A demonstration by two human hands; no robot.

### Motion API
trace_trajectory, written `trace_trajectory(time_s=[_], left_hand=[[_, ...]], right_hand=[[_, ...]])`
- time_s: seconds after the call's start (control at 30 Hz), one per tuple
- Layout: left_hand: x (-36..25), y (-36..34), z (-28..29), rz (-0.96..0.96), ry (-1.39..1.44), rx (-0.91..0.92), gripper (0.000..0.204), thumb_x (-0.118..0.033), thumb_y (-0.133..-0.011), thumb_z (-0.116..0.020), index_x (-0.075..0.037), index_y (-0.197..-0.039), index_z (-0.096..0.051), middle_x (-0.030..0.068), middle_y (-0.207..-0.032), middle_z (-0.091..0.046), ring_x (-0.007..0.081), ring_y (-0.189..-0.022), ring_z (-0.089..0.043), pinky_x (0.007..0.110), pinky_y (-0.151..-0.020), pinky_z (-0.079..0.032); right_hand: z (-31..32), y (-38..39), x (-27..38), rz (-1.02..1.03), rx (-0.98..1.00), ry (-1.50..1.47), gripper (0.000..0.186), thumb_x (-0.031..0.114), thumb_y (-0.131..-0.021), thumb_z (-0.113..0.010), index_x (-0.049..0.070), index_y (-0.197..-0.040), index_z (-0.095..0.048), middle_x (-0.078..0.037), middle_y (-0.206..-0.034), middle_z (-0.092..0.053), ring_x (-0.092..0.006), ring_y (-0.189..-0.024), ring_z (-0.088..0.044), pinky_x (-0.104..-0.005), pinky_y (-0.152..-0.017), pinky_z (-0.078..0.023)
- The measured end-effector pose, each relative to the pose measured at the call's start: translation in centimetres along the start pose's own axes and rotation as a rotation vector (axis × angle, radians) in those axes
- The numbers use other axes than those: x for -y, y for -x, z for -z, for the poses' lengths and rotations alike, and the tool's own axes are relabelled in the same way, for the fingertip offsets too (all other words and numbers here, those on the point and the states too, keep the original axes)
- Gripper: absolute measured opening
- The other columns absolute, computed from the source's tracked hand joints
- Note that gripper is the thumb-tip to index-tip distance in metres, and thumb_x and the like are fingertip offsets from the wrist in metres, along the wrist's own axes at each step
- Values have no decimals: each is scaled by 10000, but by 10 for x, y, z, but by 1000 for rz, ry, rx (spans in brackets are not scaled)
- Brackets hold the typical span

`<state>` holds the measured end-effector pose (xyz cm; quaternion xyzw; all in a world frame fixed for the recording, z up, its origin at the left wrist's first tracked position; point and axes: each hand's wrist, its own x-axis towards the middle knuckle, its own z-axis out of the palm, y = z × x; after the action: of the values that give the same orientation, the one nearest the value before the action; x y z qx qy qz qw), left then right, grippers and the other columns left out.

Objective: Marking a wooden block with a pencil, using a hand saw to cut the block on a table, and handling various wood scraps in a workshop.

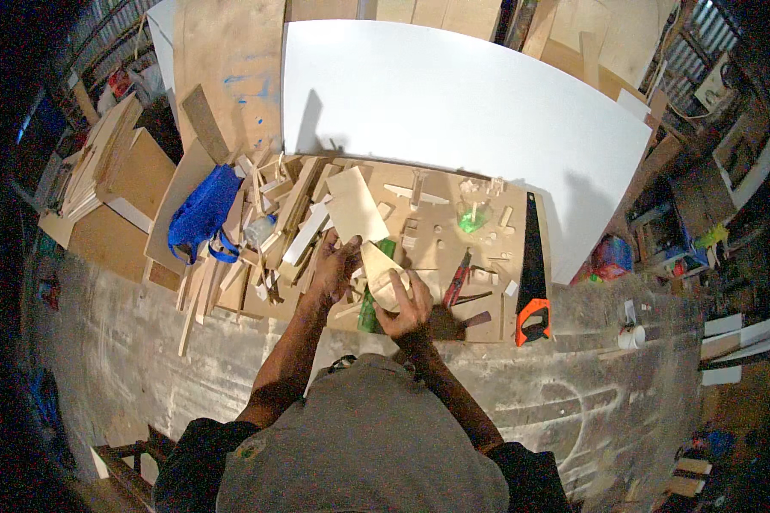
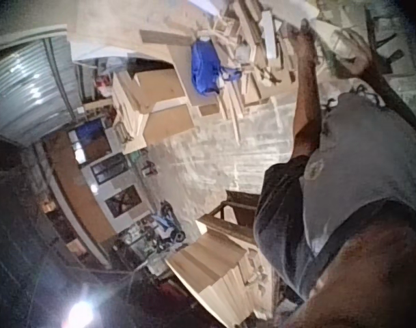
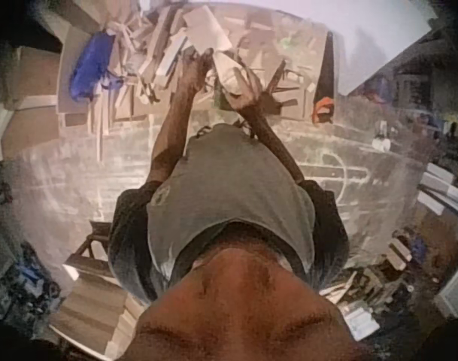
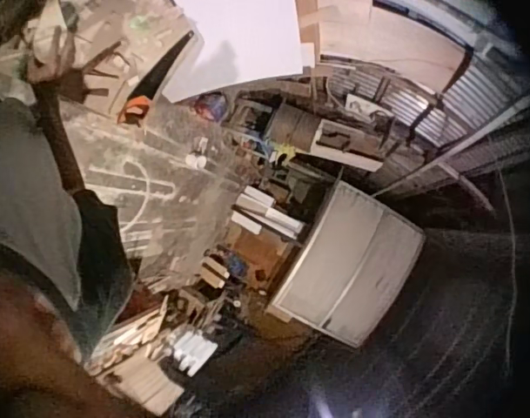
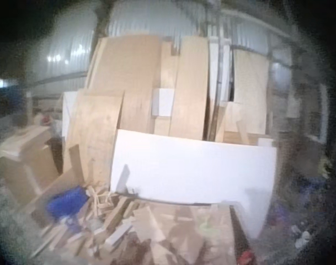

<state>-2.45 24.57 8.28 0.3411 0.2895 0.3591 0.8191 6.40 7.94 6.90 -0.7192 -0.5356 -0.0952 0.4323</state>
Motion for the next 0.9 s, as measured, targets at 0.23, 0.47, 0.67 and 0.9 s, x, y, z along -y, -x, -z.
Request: trace_trajectory(time_s=[0.23,0.47,0.67,0.9], left_hand=[[3,8,-16,-24,-45,-23,303,-58,-907,-636,-64,-1193,-537,32,-977,-663,123,-775,-644,273,-694,-557],[-8,11,-25,-57,-239,38,269,-35,-877,-664,-32,-1139,-602,59,-984,-682,132,-808,-657,278,-714,-565],[5,7,-10,-23,-300,33,163,-45,-844,-704,-14,-1002,-679,68,-898,-702,135,-755,-663,275,-682,-563],[7,12,-4,130,-284,-22,88,-84,-843,-723,-24,-901,-697,47,-830,-686,115,-713,-639,269,-675,-564]], right_hand=[[5,10,-9,2,-19,41,712,219,-626,-808,38,-1274,-575,-268,-1211,-504,-431,-1105,-504,-510,-933,-419],[1,17,-13,-63,55,93,711,267,-647,-808,34,-1266,-545,-265,-1222,-470,-433,-1142,-460,-529,-968,-373],[-10,29,-16,-53,71,127,779,308,-642,-822,27,-1289,-492,-274,-1230,-447,-444,-1143,-449,-539,-975,-359],[-18,43,-20,18,45,127,842,283,-608,-851,1,-1294,-451,-303,-1206,-420,-452,-1069,-485,-511,-877,-449]])
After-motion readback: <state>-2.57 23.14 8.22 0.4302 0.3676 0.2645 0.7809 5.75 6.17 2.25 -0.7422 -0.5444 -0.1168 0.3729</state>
